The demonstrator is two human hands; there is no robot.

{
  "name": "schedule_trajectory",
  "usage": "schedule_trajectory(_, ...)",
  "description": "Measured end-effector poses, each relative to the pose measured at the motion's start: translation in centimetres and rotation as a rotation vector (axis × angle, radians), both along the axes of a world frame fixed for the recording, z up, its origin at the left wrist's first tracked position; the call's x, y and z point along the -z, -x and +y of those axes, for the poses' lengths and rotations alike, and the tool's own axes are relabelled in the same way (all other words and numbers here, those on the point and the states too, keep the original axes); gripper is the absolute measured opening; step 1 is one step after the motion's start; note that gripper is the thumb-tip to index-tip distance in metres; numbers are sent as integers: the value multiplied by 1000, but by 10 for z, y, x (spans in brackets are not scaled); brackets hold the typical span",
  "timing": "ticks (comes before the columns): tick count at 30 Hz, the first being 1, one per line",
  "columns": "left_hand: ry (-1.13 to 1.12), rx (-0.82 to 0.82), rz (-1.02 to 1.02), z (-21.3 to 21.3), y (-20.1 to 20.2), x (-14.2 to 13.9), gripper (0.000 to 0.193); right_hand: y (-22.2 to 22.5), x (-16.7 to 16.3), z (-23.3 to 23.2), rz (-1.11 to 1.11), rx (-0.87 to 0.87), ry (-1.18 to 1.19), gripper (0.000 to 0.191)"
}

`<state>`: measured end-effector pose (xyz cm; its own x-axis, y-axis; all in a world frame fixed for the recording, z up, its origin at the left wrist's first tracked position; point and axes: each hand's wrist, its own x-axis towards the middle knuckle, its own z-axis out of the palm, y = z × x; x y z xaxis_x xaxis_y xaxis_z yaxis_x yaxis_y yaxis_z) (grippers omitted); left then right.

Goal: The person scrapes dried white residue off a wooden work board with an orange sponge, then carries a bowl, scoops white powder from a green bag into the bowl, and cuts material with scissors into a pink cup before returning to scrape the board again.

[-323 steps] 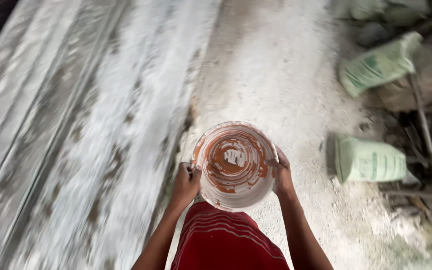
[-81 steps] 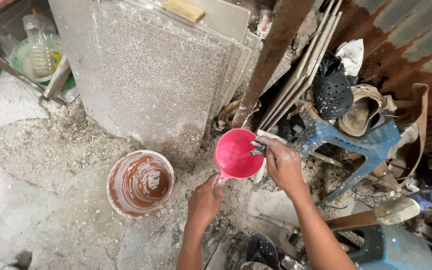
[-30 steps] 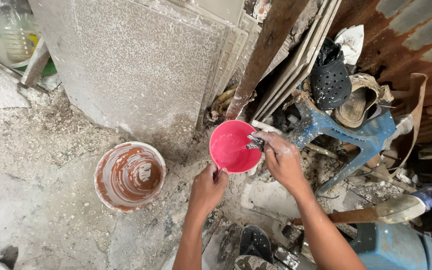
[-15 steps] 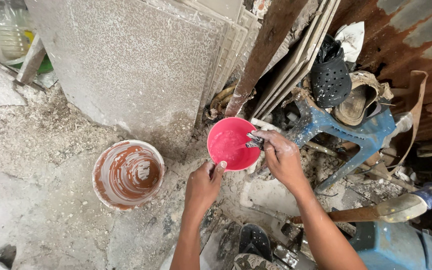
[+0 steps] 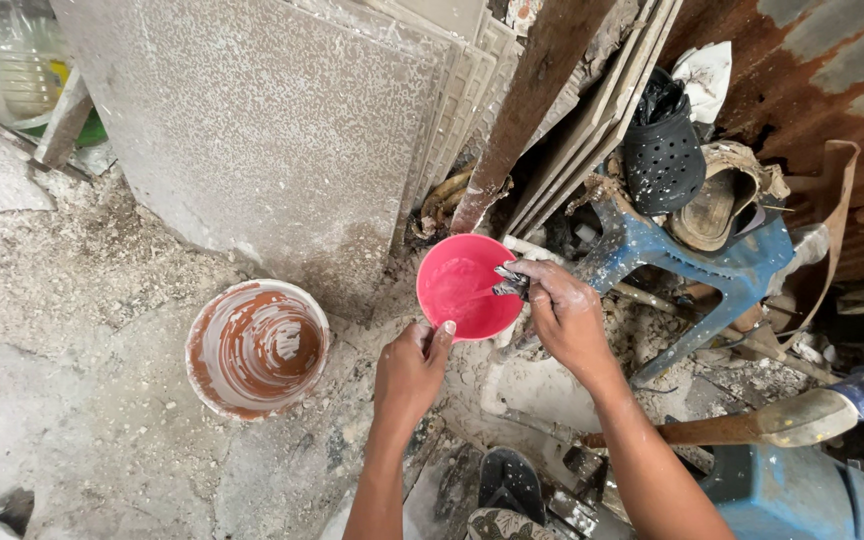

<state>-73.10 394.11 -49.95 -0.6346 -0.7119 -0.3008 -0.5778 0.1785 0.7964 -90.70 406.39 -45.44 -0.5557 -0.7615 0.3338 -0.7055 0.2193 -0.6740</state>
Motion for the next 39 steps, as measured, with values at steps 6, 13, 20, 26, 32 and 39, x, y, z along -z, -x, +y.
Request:
schedule_trajectory(6, -128, 20, -58, -2, 1, 7, 36, 1, 2, 0, 0, -9, 15, 32)
schedule_trajectory(13, -129, 0, -48, -2, -1, 7, 35, 1, 2, 0, -19, 20, -13, 35)
schedule_trajectory(20, -157, -55, 4, -1, 1, -3, 41, 0, 1, 0, -32, 23, -21, 36)
schedule_trajectory(26, -190, -53, -49, -1, 2, 1, 41, 1, 1, 0, -29, 29, -20, 35)
schedule_trajectory(32, -172, -33, -21, -2, 5, 19, 44, 2, 2, 1, -3, 0, 21, 34)
schedule_trajectory(39, -185, 14, -80, -1, 8, 32, 46, 2, 3, 1, -36, 30, -33, 36)
